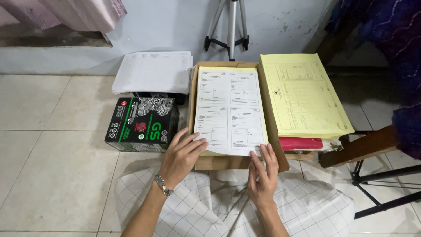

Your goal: Sorting and organizing printed forms into cardboard boxes

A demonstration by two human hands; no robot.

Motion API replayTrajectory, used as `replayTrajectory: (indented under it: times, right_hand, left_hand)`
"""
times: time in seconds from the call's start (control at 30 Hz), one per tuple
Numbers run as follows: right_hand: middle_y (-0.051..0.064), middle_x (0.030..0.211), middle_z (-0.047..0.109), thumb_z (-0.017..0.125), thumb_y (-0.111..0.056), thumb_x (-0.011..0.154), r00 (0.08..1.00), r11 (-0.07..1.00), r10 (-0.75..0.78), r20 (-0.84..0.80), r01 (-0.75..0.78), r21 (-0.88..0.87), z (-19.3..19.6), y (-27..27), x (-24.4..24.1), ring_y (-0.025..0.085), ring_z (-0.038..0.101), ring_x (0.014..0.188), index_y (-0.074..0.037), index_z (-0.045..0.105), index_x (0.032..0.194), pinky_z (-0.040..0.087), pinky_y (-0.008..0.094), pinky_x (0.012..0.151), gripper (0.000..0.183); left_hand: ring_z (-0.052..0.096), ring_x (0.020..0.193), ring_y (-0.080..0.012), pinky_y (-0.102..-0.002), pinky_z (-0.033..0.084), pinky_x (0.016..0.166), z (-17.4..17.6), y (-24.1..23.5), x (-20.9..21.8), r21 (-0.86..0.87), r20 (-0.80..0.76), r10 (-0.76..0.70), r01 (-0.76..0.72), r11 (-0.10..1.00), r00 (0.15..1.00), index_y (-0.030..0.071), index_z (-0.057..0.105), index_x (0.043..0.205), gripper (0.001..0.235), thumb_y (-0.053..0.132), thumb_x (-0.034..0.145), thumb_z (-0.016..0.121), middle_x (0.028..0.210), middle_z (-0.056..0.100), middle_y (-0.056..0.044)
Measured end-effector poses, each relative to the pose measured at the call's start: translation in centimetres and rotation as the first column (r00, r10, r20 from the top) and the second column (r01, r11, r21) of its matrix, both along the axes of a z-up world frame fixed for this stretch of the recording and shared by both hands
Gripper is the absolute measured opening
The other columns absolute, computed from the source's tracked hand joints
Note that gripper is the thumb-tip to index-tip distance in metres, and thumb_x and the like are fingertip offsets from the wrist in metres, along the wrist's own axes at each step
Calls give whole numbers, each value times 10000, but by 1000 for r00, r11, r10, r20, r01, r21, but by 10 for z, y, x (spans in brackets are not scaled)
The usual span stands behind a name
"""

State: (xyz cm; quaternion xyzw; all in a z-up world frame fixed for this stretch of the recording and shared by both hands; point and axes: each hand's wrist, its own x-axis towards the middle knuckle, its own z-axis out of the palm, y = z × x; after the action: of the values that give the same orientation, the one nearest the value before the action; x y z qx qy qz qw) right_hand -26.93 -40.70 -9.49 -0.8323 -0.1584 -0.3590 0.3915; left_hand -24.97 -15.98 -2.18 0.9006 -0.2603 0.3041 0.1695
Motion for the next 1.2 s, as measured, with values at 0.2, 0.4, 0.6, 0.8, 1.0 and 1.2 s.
replayTrajectory:
  times: [0.2, 0.4, 0.6, 0.8, 1.0, 1.2]
  right_hand:
    - [165, 1506, 520, 642, 94, 904, 998, 998, -35, 57, 38, -49, 4, 1, 3, 366, 421, 1488, -56, 661, 1295, 363, 476, 1225, 419]
    - [127, 1486, 556, 668, 40, 897, 998, 990, -47, 52, 53, -127, 2, 6, 3, 319, 438, 1477, -74, 679, 1283, 304, 487, 1222, 403]
    - [96, 1481, 572, 670, 61, 850, 998, 990, -52, 26, 55, -131, 0, 6, 4, 302, 433, 1485, -93, 667, 1305, 278, 477, 1227, 481]
    - [66, 1465, 590, 659, 65, 866, 998, 990, -60, 16, 62, -127, -1, 6, 5, 278, 451, 1473, -116, 653, 1324, 265, 461, 1237, 493]
    - [103, 1434, 608, 682, 85, 876, 996, 991, -64, 70, 71, -111, 6, 8, 2, 303, 497, 1435, -78, 666, 1273, 297, 453, 1203, 429]
    - [110, 1425, 612, 622, 98, 942, 973, 998, -27, 227, 41, -54, 25, -32, 8, 268, 543, 1416, -82, 587, 1313, 372, 416, 1275, 413]
  left_hand:
    - [625, 1180, -206, -482, 367, 1154, -9, 0, 5, -2, -19, 40, -40, 999, 999, 105, 731, 1081, 283, 61, 802, 739, 1130, 744, 4]
    - [611, 1200, -190, -483, 370, 1154, -4, 3, 8, -6, -33, 8, -8, 1000, 999, 120, 748, 1059, 255, 185, 813, 762, 1147, 743, 11]
    - [594, 1241, -198, -469, 366, 1158, 2, 1, 8, 27, -60, 7, -6, 1000, 998, 131, 740, 1084, 259, 191, 833, 735, 1163, 741, 24]
    - [592, 1240, -220, -490, 365, 1159, 0, -2, 8, 39, -64, 29, -27, 999, 998, 133, 755, 1043, 234, 158, 811, 749, 1162, 745, 27]
    - [388, 1432, -266, -550, 202, 1233, -39, -52, -18, 102, -14, 198, -196, 975, 980, 143, 585, 1337, 634, -45, 752, 740, 1487, 529, -72]
    - [38, 1555, -376, -590, 56, 1279, -99, -113, -30, -157, -146, 331, -352, 923, 932, 343, 313, 1550, 688, 265, 945, 630, 1681, 134, -77]
